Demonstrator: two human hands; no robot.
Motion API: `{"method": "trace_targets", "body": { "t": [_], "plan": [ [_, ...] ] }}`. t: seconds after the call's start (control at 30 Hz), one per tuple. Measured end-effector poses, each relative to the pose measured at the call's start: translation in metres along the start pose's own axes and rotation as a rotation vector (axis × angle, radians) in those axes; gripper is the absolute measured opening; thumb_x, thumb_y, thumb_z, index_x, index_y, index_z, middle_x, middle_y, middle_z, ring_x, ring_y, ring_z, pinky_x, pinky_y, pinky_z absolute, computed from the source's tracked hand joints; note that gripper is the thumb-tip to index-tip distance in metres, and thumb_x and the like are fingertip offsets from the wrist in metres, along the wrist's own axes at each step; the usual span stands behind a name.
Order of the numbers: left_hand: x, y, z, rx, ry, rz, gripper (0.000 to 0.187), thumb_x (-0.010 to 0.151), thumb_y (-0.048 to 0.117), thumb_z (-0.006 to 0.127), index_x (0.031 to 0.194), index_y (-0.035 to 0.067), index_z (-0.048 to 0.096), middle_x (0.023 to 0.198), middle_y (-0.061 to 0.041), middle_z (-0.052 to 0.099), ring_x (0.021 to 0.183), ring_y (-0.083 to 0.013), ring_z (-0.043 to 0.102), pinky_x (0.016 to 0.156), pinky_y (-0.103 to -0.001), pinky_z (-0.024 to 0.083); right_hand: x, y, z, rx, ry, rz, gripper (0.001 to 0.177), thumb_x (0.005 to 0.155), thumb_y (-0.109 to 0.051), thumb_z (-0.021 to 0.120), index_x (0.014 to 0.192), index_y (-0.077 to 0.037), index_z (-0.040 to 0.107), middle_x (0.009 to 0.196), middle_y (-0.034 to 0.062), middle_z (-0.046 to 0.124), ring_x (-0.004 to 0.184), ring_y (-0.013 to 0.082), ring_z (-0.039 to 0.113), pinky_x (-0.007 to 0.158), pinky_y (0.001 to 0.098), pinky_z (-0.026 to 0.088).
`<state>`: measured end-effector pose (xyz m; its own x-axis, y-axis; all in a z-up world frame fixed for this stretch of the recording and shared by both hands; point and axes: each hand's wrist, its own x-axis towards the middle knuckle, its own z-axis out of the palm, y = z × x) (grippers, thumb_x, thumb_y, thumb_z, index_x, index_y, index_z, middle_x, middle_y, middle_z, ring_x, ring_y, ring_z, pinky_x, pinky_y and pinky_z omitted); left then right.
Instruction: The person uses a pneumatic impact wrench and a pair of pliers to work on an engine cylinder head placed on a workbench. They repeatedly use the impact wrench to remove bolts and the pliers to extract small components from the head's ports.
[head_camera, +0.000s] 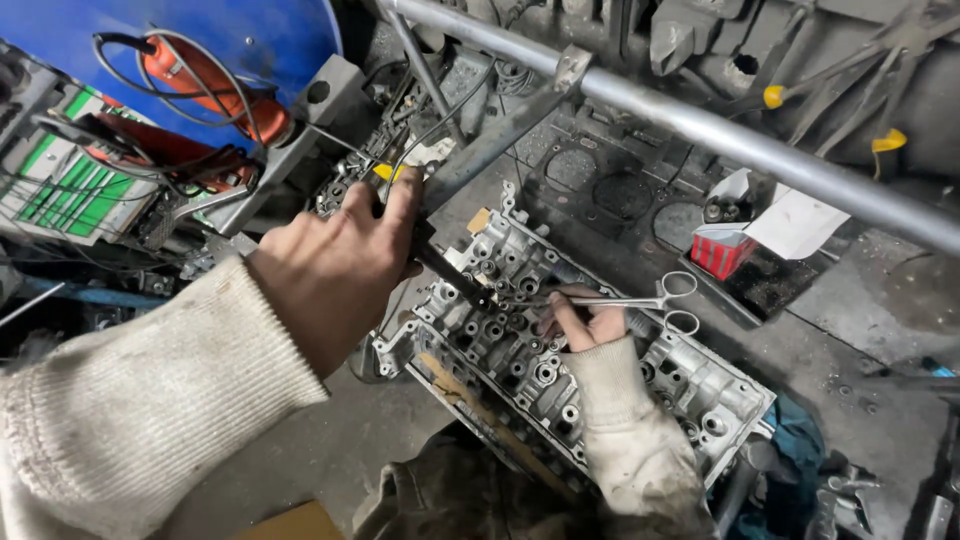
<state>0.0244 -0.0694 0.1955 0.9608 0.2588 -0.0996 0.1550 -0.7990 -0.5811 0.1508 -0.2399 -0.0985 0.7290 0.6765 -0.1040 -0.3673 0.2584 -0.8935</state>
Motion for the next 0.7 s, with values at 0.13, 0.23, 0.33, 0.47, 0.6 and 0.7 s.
{"method": "trace_targets", "body": {
  "t": [0.13,0.23,0.33,0.47,0.6,0.7],
  "plan": [
    [0.008,0.001,-0.03,-0.044,-0.063,0.011,0.06,0.099,0.017,0.037,0.158,0.005,0.035,0.122,-0.031,0.061,0.045,-0.0192,0.064,0.033,-0.031,0.054,0.004,-0.006,0.009,-0.231,0.021,0.032,0.017,0.096,-0.006,0.063,0.109,0.003,0.071,0.082,0.0101,0.076,0.065,0.0144,0.072,0.059,0.0268,0.059],
    [0.009,-0.003,-0.03,-0.101,-0.268,-0.017,0.056,0.105,0.011,0.033,0.161,0.004,0.028,0.117,-0.03,0.061,0.042,-0.0154,0.063,0.033,-0.031,0.055,0.008,0.008,0.01,-0.38,-0.058,0.019,0.014,0.095,-0.005,0.068,0.105,0.005,0.07,0.079,0.0124,0.074,0.063,0.0162,0.071,0.059,0.0284,0.058],
    [0.005,-0.001,-0.019,-0.015,-0.196,0.052,0.053,0.107,0.01,0.034,0.159,0.001,0.03,0.109,-0.029,0.063,0.042,-0.0134,0.062,0.033,-0.028,0.054,0.0,0.012,0.01,-0.325,-0.1,-0.014,0.02,0.092,-0.004,0.067,0.111,0.001,0.072,0.088,0.0116,0.077,0.069,0.0158,0.073,0.061,0.0299,0.061],
    [-0.004,0.006,-0.005,-0.031,-0.049,-0.006,0.053,0.105,0.008,0.037,0.158,0.007,0.037,0.107,-0.024,0.064,0.044,-0.015,0.06,0.033,-0.03,0.052,0.002,0.022,0.012,-0.697,-0.077,-0.107,0.016,0.094,-0.01,0.072,0.109,-0.008,0.076,0.099,0.0111,0.08,0.08,0.0189,0.077,0.071,0.033,0.063],
    [0.001,0.005,-0.021,-0.005,-0.034,0.005,0.053,0.104,0.006,0.038,0.157,0.003,0.038,0.101,-0.022,0.064,0.044,-0.0143,0.06,0.035,-0.031,0.051,-0.002,0.033,0.009,-0.633,-0.108,-0.157,0.018,0.094,-0.011,0.07,0.111,-0.008,0.074,0.106,0.0126,0.08,0.091,0.0208,0.079,0.084,0.0353,0.065],
    [0.004,0.005,-0.026,-0.026,-0.067,0.031,0.057,0.098,0.005,0.041,0.155,0.002,0.038,0.115,-0.029,0.064,0.041,-0.0143,0.061,0.031,-0.031,0.052,-0.001,0.009,0.015,-0.531,-0.095,-0.1,0.02,0.095,-0.01,0.069,0.114,-0.006,0.075,0.106,0.0135,0.08,0.093,0.0231,0.078,0.083,0.0378,0.062]
  ]
}}
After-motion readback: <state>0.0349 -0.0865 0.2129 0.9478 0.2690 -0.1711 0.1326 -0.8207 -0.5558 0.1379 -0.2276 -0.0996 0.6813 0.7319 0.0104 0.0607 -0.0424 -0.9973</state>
